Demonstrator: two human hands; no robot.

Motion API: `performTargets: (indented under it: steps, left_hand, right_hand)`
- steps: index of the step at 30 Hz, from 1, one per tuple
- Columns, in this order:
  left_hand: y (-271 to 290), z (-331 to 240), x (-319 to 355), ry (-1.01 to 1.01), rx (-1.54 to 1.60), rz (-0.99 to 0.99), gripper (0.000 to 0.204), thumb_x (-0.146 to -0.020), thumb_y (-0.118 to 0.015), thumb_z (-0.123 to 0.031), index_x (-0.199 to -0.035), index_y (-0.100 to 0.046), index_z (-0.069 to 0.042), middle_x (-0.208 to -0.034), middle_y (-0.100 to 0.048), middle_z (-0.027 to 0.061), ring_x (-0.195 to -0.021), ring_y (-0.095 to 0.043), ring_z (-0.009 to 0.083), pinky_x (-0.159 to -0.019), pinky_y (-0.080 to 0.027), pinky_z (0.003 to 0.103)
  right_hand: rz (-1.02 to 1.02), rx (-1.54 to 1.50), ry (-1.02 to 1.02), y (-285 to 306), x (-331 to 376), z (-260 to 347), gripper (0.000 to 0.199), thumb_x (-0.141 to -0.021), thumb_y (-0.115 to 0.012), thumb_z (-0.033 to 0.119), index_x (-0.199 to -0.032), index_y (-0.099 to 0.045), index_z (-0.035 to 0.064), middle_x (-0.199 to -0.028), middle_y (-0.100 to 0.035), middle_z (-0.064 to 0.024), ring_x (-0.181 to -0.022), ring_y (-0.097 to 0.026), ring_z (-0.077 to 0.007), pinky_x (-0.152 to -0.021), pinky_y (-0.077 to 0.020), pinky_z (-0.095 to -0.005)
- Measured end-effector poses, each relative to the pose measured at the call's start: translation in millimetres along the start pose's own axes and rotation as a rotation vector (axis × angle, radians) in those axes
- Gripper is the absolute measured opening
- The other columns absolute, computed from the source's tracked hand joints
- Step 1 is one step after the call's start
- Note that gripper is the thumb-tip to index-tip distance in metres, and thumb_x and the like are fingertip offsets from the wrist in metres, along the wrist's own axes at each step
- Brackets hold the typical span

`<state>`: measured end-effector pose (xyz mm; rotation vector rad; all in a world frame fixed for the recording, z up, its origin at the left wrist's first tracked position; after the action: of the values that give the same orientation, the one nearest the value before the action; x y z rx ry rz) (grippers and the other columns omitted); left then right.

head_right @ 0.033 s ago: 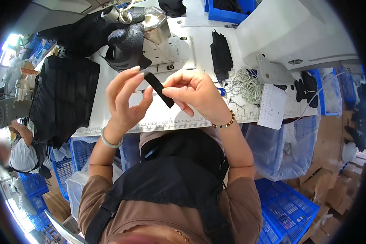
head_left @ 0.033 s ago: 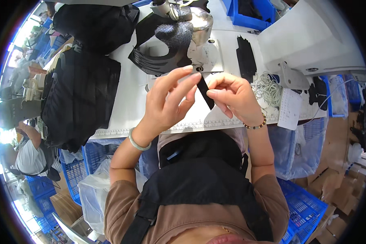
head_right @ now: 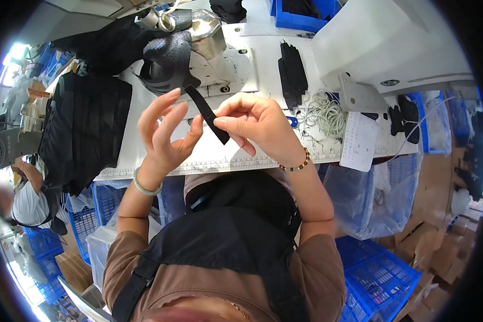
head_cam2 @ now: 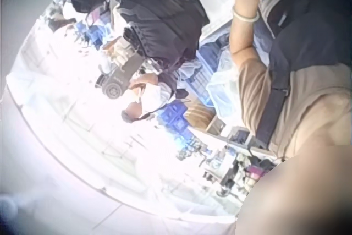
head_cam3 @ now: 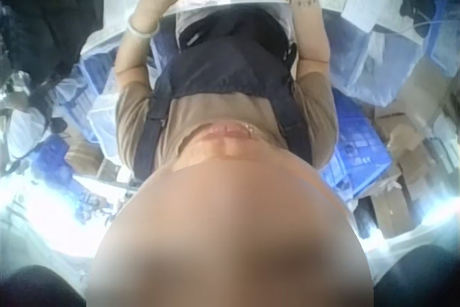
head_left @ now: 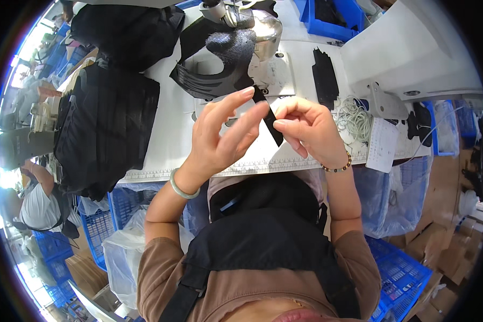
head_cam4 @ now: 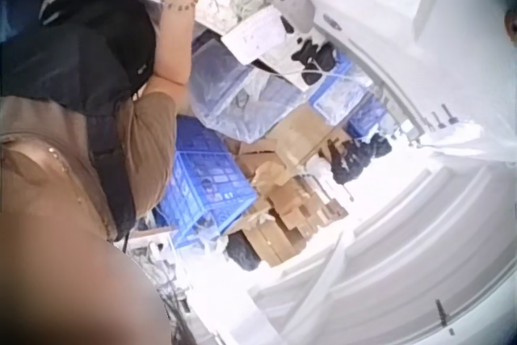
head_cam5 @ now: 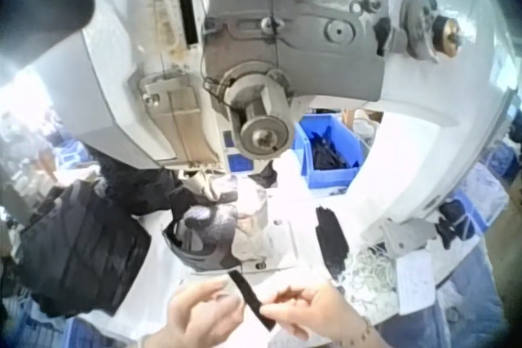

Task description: The recorder is stitching components of a black shoe using a sewing machine in a manufacturing facility.

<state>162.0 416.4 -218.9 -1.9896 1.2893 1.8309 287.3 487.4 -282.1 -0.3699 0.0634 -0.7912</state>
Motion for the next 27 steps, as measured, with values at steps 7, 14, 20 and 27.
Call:
performTargets:
  steps: [7,14,20,27]
  left_hand:
    - [-7,1,-9,0.038,0.099,0.125,0.025,-0.070,-0.068,0.003,-0.094,-0.064,-0.003,-0.086,-0.059,0.0020,-0.071,-0.053,0.0141,-0.060,-0.043,0.025]
    - [-29,19,12,0.658,0.739,0.149,0.021,-0.076,-0.061,0.006,-0.096,-0.060,0.002,-0.086,-0.058,0.0059,-0.073,-0.057,0.0091,-0.066,-0.047,0.021]
    - [-28,25,16,0.660,0.577,0.119,0.018,-0.075,-0.062,0.006,-0.091,-0.062,0.001,-0.081,-0.058,0.0046,-0.072,-0.058,0.0083,-0.063,-0.048,0.021]
    - [-31,31,22,0.698,0.620,0.104,0.014,-0.076,-0.060,0.007,-0.089,-0.061,0.002,-0.081,-0.058,0.0055,-0.071,-0.058,0.0088,-0.063,-0.050,0.020]
  right_hand:
    - [-0.068,-0.018,0.093,-8,12,13,0.009,-0.083,-0.059,0.002,-0.091,-0.056,-0.0017,-0.061,-0.053,-0.0006,-0.043,-0.043,-0.0024,-0.035,-0.0313,-0.0169]
    - [-0.235,0.148,0.346,-8,11,16,0.010,-0.084,-0.060,0.004,-0.092,-0.054,0.0019,-0.069,-0.056,-0.0002,-0.052,-0.048,-0.0002,-0.039,-0.0335,-0.0144]
    - [-0.204,0.098,0.336,-8,4,10,0.013,-0.084,-0.058,0.002,-0.093,-0.050,0.0014,-0.073,-0.058,-0.0034,-0.054,-0.052,-0.0025,-0.040,-0.0376,-0.0144]
    - [-0.149,0.012,0.326,-9,-2,8,0.013,-0.084,-0.057,0.000,-0.093,-0.048,0.0010,-0.079,-0.058,-0.0071,-0.054,-0.054,-0.0045,-0.042,-0.0420,-0.0160]
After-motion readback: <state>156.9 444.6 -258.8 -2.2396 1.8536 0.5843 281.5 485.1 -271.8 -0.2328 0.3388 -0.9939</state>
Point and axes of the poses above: each hand's wrist, its own x-axis away from the middle knuckle, its own y-axis out of the back of the hand, z = x × y, the point moved 7 cm from there along -x, towards the middle knuckle
